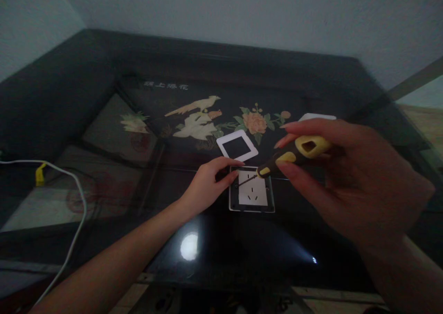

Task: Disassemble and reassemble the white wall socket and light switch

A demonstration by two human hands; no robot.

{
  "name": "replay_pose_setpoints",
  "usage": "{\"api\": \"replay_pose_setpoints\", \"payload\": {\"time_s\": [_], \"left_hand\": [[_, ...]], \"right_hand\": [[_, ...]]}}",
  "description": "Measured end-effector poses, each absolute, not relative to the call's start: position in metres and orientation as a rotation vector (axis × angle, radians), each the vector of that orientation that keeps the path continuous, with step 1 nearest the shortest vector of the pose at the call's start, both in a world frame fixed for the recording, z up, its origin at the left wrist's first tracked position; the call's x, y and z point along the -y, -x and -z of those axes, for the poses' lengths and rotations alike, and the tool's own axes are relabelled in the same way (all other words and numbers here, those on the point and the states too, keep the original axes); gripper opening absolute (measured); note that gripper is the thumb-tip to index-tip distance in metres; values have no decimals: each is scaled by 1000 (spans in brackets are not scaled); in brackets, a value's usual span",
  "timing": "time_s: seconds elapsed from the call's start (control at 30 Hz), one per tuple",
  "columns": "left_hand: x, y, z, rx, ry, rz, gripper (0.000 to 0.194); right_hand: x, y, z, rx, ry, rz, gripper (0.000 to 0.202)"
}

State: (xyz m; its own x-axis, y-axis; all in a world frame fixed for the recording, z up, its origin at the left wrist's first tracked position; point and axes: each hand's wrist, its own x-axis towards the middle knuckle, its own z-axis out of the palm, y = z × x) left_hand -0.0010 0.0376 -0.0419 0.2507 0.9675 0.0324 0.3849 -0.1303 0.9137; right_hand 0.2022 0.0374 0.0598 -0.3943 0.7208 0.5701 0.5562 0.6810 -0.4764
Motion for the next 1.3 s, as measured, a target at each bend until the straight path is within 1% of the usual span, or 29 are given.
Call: {"api": "replay_pose_setpoints", "payload": {"time_s": [0.1, 0.2, 0.43, 0.6, 0.67, 0.77, 0.8, 0.9, 1.03, 1.17, 1.3], "left_hand": [[-38, 1, 43, -1256, -1679, -863, 23], [-38, 1, 43, -1255, -1690, -870, 23], [-38, 0, 45, -1251, -1692, -886, 22], [-38, 0, 46, -1236, -1702, -918, 21], [-40, 1, 46, -1215, -1717, -927, 19], [-44, 4, 44, -1160, -1761, -915, 16], [-46, 5, 44, -1140, -1776, -912, 15], [-51, 9, 47, -1094, -1804, -929, 14], [-54, 12, 55, -1039, -1830, -944, 16], [-53, 14, 59, -1015, -1846, -939, 19], [-51, 15, 57, -998, -1850, -907, 23]], "right_hand": [[-40, -204, -57, 2097, 894, -266, 45], [-41, -204, -55, 2099, 900, -261, 44], [-40, -202, -58, 2166, 923, -87, 31], [-39, -198, -68, 2258, 935, 112, 18], [-40, -194, -72, 2322, 908, 152, 20], [-41, -186, -78, 2374, 860, 174, 30], [-41, -184, -79, 2374, 855, 175, 30], [-43, -178, -83, 2364, 845, 109, 18], [-44, -180, -89, 2398, 815, -78, 29], [-44, -185, -91, 2485, 777, -242, 28], [-43, -184, -89, 2440, 828, -149, 23]]}}
